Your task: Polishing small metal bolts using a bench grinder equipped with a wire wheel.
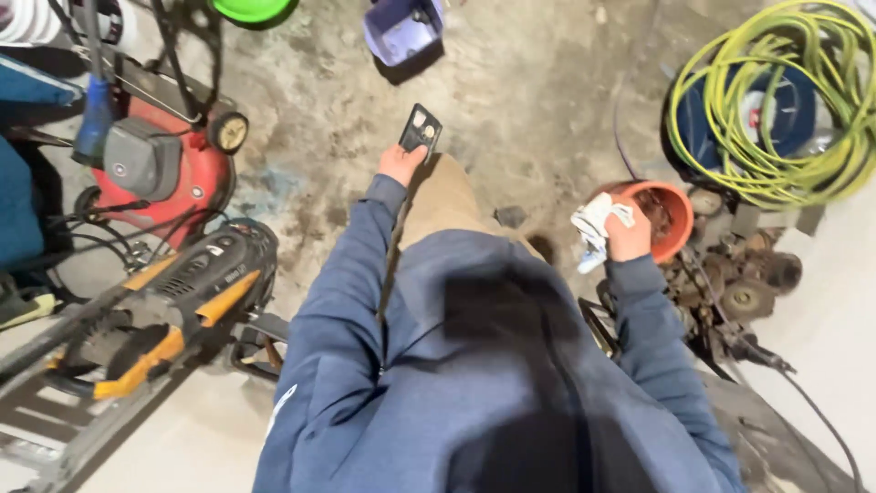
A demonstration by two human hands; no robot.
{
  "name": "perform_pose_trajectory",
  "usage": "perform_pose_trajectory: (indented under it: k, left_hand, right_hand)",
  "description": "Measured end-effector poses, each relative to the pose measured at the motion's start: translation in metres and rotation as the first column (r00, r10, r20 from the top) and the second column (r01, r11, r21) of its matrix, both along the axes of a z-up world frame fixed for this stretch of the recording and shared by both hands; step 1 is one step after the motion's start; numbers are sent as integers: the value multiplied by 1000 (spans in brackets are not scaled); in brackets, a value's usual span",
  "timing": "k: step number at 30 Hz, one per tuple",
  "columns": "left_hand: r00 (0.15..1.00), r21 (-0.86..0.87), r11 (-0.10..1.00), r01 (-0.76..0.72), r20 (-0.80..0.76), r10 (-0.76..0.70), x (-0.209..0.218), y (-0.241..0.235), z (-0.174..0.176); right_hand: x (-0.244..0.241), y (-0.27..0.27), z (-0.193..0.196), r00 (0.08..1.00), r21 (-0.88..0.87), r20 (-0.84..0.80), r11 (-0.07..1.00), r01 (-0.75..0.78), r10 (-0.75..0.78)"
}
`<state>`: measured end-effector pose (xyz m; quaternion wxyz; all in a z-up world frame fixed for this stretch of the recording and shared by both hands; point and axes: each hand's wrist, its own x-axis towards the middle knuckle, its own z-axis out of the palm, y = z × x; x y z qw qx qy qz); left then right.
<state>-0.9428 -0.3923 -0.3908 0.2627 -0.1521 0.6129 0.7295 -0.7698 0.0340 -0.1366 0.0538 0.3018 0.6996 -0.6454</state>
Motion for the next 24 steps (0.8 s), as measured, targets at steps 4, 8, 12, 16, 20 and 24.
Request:
perform_pose_trajectory:
  k: [4, 8, 12, 16, 20, 24]
  left_hand:
    - [1000, -127, 992, -25, -2, 25, -135, -19, -66]
    - [957, -775, 588, 229, 68, -283, -315, -21, -115]
    - [886, -840, 403, 363, 177, -429, -461, -10, -140]
    - [791, -852, 223, 473, 300, -534, -551, 7, -209]
    - [706, -818, 114, 563, 405, -580, -575, 16, -265]
    - [815, -826, 299, 477, 290, -501, -523, 30, -294]
  right_hand:
    - [-39, -1, -38, 991, -27, 130, 999, 34, -30]
    - [-17, -29, -79, 934, 240, 337, 970, 32, -114]
    - [44, -78, -106, 738, 293, 646, 956, -6, -193]
    - [-91, -144, -73, 570, 117, 818, 993, -24, -83]
    - [-168, -169, -65, 527, 83, 843, 994, 71, -108]
    - [-188, -171, -54, 561, 102, 817, 991, 85, -132]
